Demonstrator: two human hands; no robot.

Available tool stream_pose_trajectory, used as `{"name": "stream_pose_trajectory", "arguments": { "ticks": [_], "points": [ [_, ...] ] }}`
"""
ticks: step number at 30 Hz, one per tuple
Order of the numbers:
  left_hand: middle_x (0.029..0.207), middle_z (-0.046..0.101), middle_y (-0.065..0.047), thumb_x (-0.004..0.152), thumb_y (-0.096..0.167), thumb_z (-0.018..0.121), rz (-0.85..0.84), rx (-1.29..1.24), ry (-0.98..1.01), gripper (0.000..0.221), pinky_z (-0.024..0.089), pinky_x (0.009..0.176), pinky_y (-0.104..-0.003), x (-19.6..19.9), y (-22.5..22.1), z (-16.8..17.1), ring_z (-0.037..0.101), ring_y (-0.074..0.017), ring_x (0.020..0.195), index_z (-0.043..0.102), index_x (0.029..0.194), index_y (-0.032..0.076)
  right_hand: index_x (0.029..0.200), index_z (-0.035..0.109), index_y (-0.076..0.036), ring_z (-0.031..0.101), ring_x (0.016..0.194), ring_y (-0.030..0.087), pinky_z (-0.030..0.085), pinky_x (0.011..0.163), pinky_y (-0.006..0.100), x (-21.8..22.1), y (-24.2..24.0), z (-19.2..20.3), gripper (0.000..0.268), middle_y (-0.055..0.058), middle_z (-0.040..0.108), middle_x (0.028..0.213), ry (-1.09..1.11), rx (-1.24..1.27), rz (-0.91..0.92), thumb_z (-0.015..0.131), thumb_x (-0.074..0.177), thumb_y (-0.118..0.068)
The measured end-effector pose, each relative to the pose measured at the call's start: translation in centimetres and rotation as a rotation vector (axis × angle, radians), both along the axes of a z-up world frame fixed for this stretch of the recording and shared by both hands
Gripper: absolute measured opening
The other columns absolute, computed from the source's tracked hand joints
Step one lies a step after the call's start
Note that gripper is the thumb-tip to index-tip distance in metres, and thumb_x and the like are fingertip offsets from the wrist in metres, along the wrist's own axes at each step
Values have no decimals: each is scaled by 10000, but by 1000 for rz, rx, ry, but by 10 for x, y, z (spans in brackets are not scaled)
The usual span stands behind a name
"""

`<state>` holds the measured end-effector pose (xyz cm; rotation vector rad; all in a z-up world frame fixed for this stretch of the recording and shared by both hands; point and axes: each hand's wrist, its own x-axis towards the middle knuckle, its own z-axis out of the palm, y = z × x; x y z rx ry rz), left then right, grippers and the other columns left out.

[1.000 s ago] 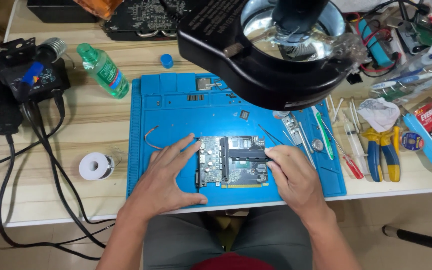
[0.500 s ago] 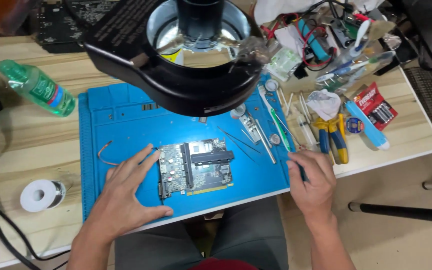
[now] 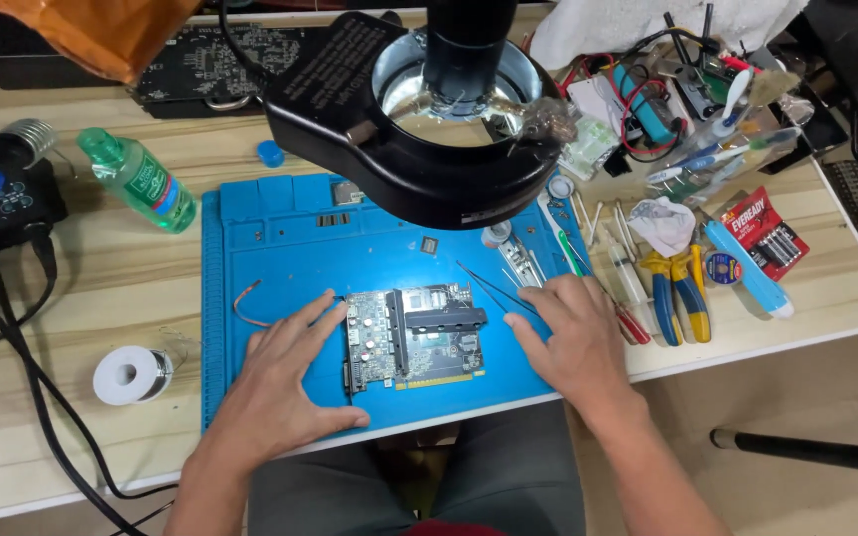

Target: Applying flux to a circuit board using a syringe and a precision tool for electronics repair.

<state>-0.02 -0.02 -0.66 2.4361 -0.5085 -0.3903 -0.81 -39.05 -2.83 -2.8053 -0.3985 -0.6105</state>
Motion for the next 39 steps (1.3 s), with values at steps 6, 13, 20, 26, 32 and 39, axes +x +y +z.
{"name": "stream_pose_trajectory", "arguments": {
  "ticks": [6,13,20,26,32,39],
  "points": [
    [1856,262,9,670,489,1119,-8,-9,-12,1376,277,1211,-599,0,2,-3,290,-320,1651,294,1758,317,1094,795,-115,613,939,312,507,790,469,5,13,-6,178,62,686,1002,-95,-40,-74,804,1008,-270],
    [1860,245,18,689,514,1108,-15,6,-3,1370,269,1219,-601,1,2,-1,279,-317,1653,278,1763,324,954,770,-143,634,893,328,480,738,478,14,15,-13,135,60,666,912,-203,-98,-181,823,971,-266],
    [1857,264,18,635,488,1146,-21,4,-43,1412,278,1205,-592,1,3,-10,306,-309,1644,304,1758,336,982,795,-103,666,879,323,527,737,475,10,11,-4,198,78,698,904,-209,-27,-191,826,998,-297],
    [1861,244,24,643,488,1147,-14,25,-23,1414,267,1208,-619,2,1,-8,282,-321,1653,291,1761,345,1142,813,-31,630,992,311,504,852,446,-10,-56,6,142,132,701,1055,-192,21,-225,753,1090,-148],
    [1862,237,-13,673,495,1118,-19,-6,-41,1360,281,1200,-624,-2,2,0,298,-339,1646,313,1751,298,1364,815,-44,627,1182,409,538,990,542,-22,-101,12,310,197,727,1280,42,-56,-294,702,1109,-178],
    [1868,207,-43,676,491,1124,-48,-20,-58,1365,284,1200,-629,-3,1,5,293,-392,1632,313,1754,285,1344,769,-48,666,1235,372,546,923,533,-19,-83,35,356,177,781,1284,301,-14,-449,669,1134,-319]
  ]
}}
